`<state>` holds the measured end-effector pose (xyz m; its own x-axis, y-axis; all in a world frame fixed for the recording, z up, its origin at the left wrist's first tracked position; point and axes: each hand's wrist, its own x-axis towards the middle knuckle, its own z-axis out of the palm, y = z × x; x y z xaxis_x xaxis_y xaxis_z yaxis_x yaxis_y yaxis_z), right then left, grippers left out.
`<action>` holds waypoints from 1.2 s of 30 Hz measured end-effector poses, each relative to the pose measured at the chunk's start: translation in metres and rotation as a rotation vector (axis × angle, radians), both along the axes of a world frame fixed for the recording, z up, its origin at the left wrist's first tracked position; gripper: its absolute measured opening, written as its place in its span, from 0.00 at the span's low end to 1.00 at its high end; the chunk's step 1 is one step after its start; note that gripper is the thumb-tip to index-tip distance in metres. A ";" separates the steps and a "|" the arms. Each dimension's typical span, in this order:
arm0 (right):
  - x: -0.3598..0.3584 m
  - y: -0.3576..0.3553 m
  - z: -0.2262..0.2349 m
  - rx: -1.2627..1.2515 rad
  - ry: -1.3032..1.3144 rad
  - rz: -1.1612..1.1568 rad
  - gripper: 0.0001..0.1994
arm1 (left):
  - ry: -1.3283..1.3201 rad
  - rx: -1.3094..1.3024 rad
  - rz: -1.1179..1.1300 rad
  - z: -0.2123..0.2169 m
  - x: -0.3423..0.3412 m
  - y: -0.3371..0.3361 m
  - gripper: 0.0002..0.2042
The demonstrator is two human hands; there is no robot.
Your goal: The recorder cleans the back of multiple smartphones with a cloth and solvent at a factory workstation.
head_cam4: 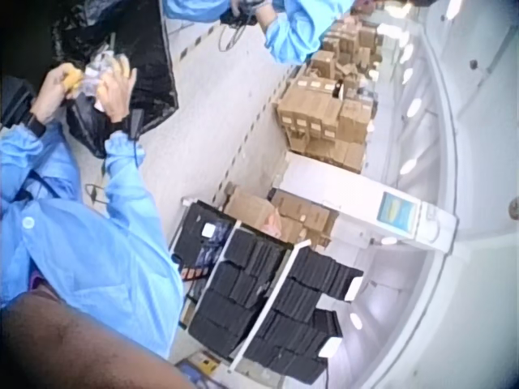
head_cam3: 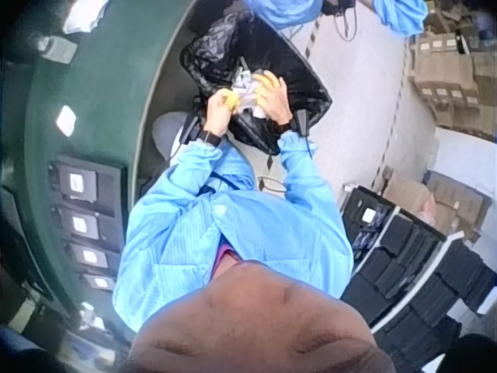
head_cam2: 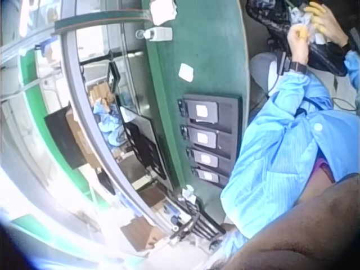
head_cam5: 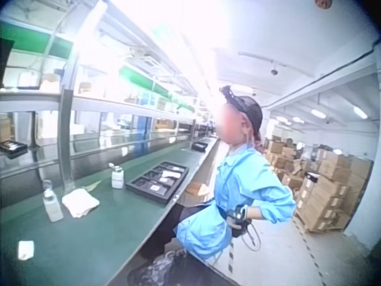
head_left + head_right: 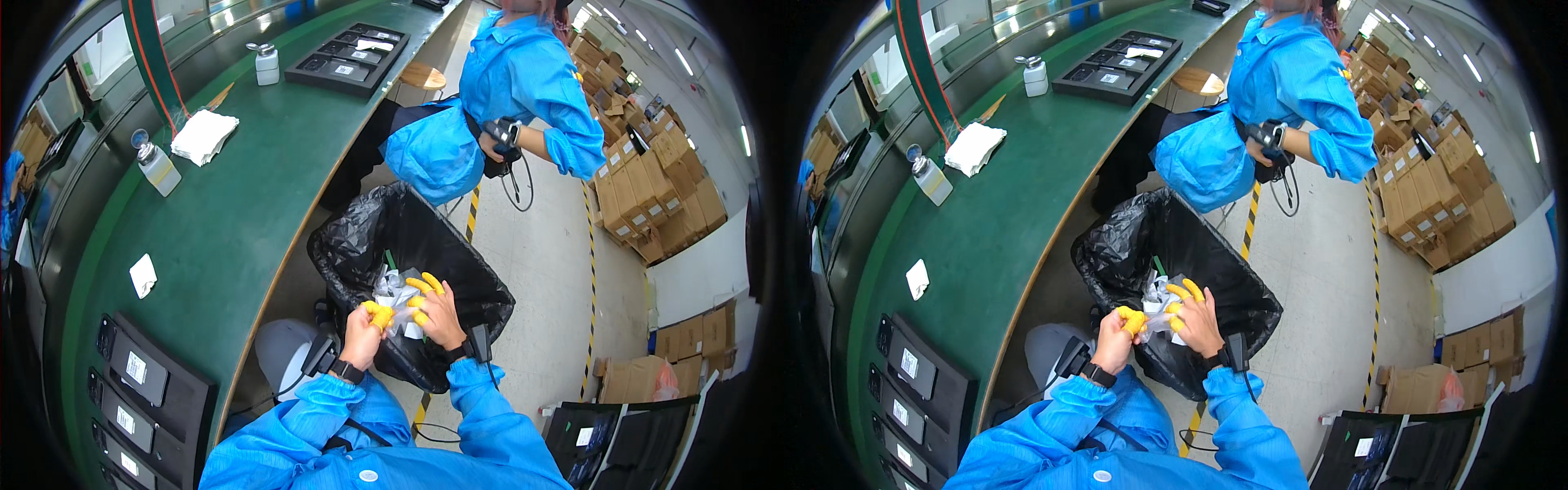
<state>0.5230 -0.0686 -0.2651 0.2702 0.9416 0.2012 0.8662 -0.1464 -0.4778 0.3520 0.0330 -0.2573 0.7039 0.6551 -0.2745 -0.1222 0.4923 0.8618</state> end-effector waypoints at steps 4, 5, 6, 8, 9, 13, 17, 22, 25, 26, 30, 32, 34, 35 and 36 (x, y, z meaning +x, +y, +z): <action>0.022 0.016 -0.011 -0.263 -0.045 -0.108 0.12 | 0.229 0.142 -0.093 -0.012 -0.022 0.031 0.13; 0.030 0.021 -0.007 -0.275 -0.103 -0.142 0.13 | 0.255 0.219 -0.053 -0.006 -0.027 0.037 0.16; 0.036 0.031 -0.003 -0.285 -0.095 -0.119 0.13 | 0.265 0.224 -0.023 0.002 -0.035 0.040 0.17; 0.040 0.055 -0.005 -0.267 -0.106 -0.076 0.14 | 0.240 0.178 0.005 0.027 -0.057 0.040 0.21; 0.045 0.061 -0.011 -0.248 -0.133 -0.074 0.14 | 0.225 0.219 -0.023 0.030 -0.061 0.038 0.21; 0.062 0.078 -0.050 -0.312 -0.148 -0.056 0.16 | 0.229 0.298 -0.085 0.044 -0.090 0.025 0.14; 0.062 0.091 -0.006 -0.407 0.214 0.058 0.18 | 0.299 0.338 -0.041 0.055 -0.128 0.014 0.14; 0.081 0.015 0.052 -0.437 0.213 0.014 0.16 | 0.266 0.321 -0.079 0.073 -0.162 -0.006 0.12; 0.084 -0.069 0.074 -0.385 -0.035 -0.298 0.15 | 0.212 0.347 -0.092 0.093 -0.180 -0.013 0.14; 0.082 -0.093 0.080 -0.450 0.066 -0.598 0.15 | 0.174 0.290 -0.098 0.093 -0.187 -0.014 0.16; 0.075 -0.164 0.027 -0.617 0.607 -1.155 0.21 | 0.083 0.235 -0.102 0.094 -0.202 -0.018 0.16; 0.045 -0.152 0.002 -0.267 1.336 -0.935 0.15 | 0.102 0.245 -0.107 0.091 -0.206 -0.023 0.15; 0.046 -0.152 -0.040 0.045 1.699 -0.844 0.14 | 0.116 0.263 -0.120 0.088 -0.209 -0.034 0.13; 0.041 -0.149 -0.045 0.081 1.651 -0.829 0.14 | 0.112 0.278 -0.118 0.086 -0.211 -0.036 0.13; 0.044 -0.151 -0.050 0.094 1.653 -0.815 0.14 | 0.118 0.269 -0.119 0.083 -0.214 -0.040 0.12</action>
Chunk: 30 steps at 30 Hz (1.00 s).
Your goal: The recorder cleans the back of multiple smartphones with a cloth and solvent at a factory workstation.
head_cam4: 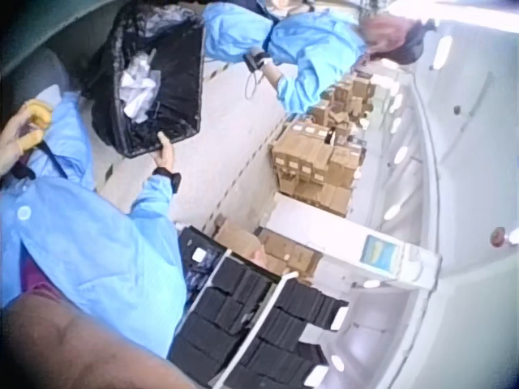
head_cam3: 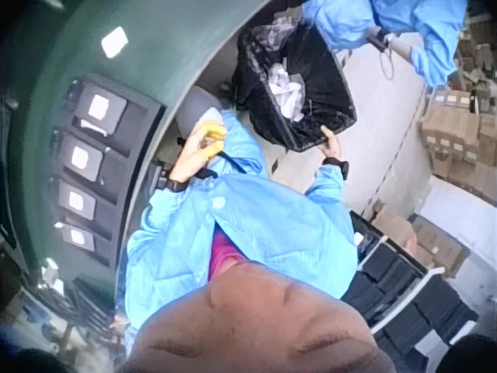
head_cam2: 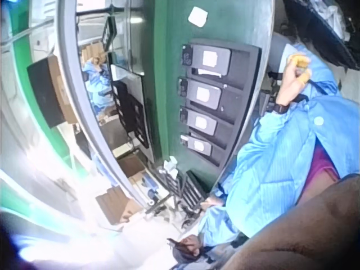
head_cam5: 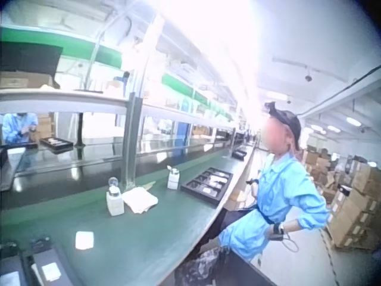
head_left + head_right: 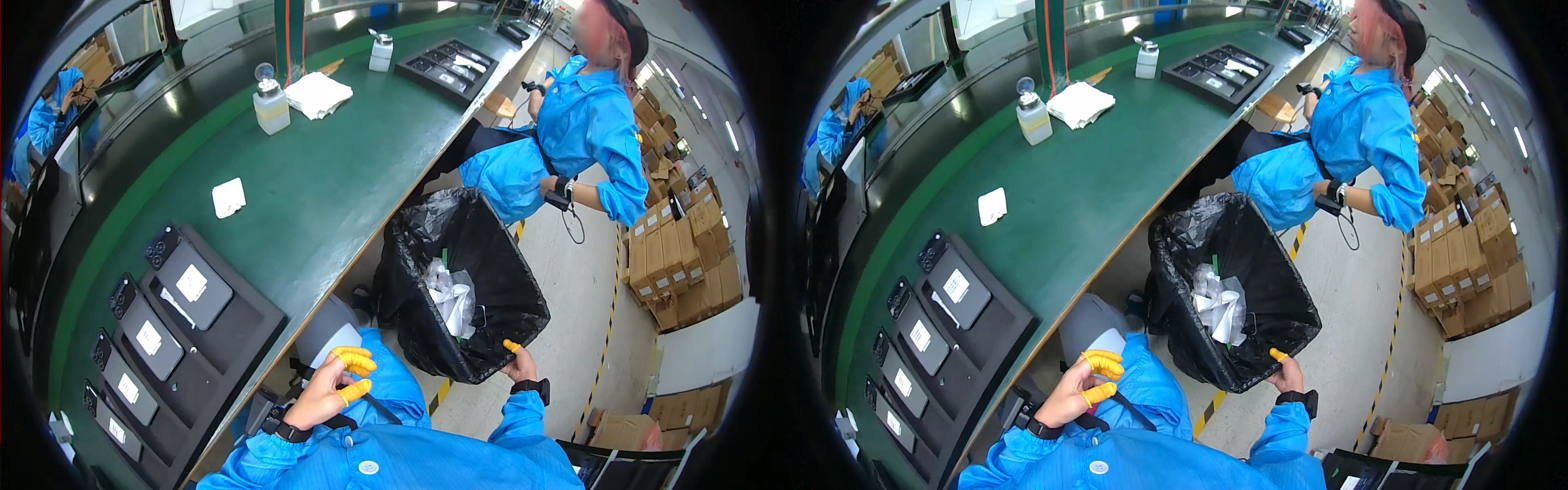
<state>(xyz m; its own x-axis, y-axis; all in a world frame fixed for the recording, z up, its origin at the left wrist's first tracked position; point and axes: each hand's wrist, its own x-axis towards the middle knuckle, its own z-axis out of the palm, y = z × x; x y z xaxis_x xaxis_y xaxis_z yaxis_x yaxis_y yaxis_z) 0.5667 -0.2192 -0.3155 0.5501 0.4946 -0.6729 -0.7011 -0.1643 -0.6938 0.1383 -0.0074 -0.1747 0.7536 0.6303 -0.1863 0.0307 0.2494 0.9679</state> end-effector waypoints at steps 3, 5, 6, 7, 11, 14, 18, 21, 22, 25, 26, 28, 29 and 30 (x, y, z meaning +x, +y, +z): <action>0.009 -0.005 -0.006 -0.080 -0.050 0.047 0.14 | -0.009 -0.021 0.022 -0.004 -0.004 -0.012 0.12; 0.002 0.001 -0.010 -0.128 -0.005 0.042 0.15 | 0.029 -0.037 -0.003 -0.012 -0.007 -0.018 0.11; -0.013 0.010 0.003 -0.101 -0.011 0.024 0.14 | 0.054 -0.015 -0.011 -0.008 -0.007 -0.020 0.11; -0.013 0.016 0.005 -0.094 -0.017 0.022 0.14 | 0.048 -0.008 -0.012 -0.007 -0.006 -0.021 0.11; -0.033 0.047 0.019 -0.116 -0.117 0.114 0.14 | 0.065 0.002 -0.019 -0.007 -0.014 -0.020 0.10; -0.046 0.081 0.039 -0.085 -0.281 0.190 0.13 | 0.059 -0.032 0.015 -0.007 -0.017 -0.017 0.11; -0.043 0.128 0.051 -0.126 -0.377 0.319 0.15 | 0.038 -0.041 0.126 -0.007 -0.024 -0.014 0.08; -0.054 0.172 0.061 -0.083 -0.332 0.365 0.15 | 0.046 -0.065 0.215 -0.005 -0.028 -0.014 0.08; -0.065 0.188 0.065 -0.092 -0.307 0.325 0.11 | 0.040 -0.077 0.225 -0.006 -0.028 -0.014 0.10; -0.064 0.226 0.057 -0.099 -0.315 0.400 0.11 | 0.046 -0.067 0.228 -0.011 -0.026 -0.012 0.15; -0.060 0.243 0.051 -0.083 -0.314 0.446 0.12 | 0.057 -0.047 0.230 -0.013 -0.025 -0.012 0.18; -0.058 0.271 0.036 -0.019 -0.288 0.447 0.12 | 0.056 -0.061 0.224 -0.012 -0.026 -0.013 0.20; -0.057 0.288 0.032 -0.099 -0.359 0.517 0.13 | 0.040 -0.074 0.233 -0.011 -0.027 -0.012 0.23; -0.059 0.307 0.032 -0.135 -0.309 0.515 0.13 | 0.039 -0.094 0.230 -0.010 -0.028 -0.013 0.24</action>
<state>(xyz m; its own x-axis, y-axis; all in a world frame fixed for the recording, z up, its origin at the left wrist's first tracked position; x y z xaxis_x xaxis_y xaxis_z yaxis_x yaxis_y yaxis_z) 0.5075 0.0878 -0.2840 0.4431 0.6700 -0.5956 -0.2782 -0.5288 -0.8019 0.1105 -0.0204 -0.1847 0.5835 0.7629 -0.2784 -0.0005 0.3431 0.9393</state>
